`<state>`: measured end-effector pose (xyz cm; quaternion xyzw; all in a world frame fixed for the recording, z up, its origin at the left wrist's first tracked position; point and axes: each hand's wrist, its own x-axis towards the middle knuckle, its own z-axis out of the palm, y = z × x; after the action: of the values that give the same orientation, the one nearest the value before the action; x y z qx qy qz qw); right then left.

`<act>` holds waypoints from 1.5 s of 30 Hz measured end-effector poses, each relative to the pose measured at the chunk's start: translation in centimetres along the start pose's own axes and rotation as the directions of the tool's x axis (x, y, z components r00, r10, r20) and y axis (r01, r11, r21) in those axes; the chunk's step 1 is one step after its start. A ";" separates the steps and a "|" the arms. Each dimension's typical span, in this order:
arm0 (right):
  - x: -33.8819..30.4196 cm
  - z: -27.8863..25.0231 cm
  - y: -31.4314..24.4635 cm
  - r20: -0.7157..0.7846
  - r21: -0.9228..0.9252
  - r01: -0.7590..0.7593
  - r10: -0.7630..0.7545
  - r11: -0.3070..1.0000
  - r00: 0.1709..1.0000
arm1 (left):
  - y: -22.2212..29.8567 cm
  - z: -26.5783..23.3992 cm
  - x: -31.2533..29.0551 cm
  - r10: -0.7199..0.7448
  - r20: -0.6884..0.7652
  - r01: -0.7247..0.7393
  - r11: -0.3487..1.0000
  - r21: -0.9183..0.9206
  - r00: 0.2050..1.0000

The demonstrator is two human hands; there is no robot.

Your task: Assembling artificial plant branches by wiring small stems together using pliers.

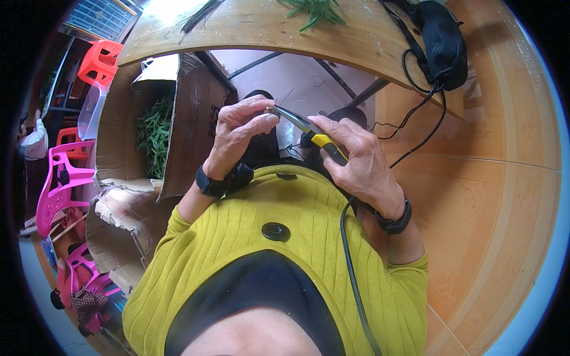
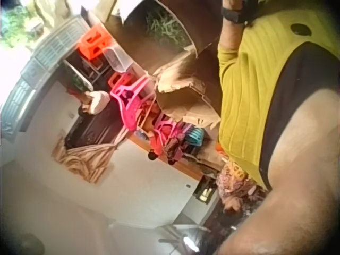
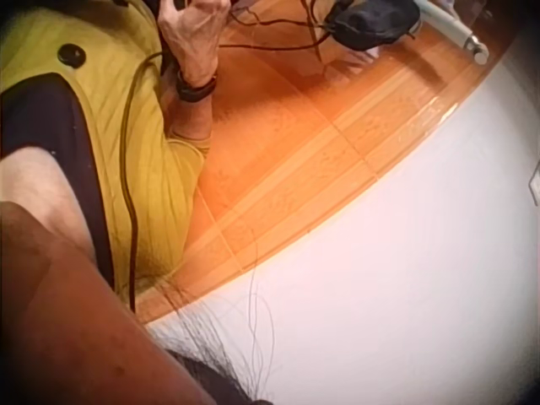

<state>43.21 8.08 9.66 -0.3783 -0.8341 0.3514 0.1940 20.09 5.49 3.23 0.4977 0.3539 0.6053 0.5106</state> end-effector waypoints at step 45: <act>-0.1 0.8 0.2 -0.069 -0.017 0.078 -0.079 0.997 0.994 | -0.5 -1.0 0.8 -0.244 0.243 0.333 0.823 -0.460 0.939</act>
<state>42.91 7.77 8.93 -0.3585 -0.8436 0.3243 0.2340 19.27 6.47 2.66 0.3416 0.2129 0.5452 0.7353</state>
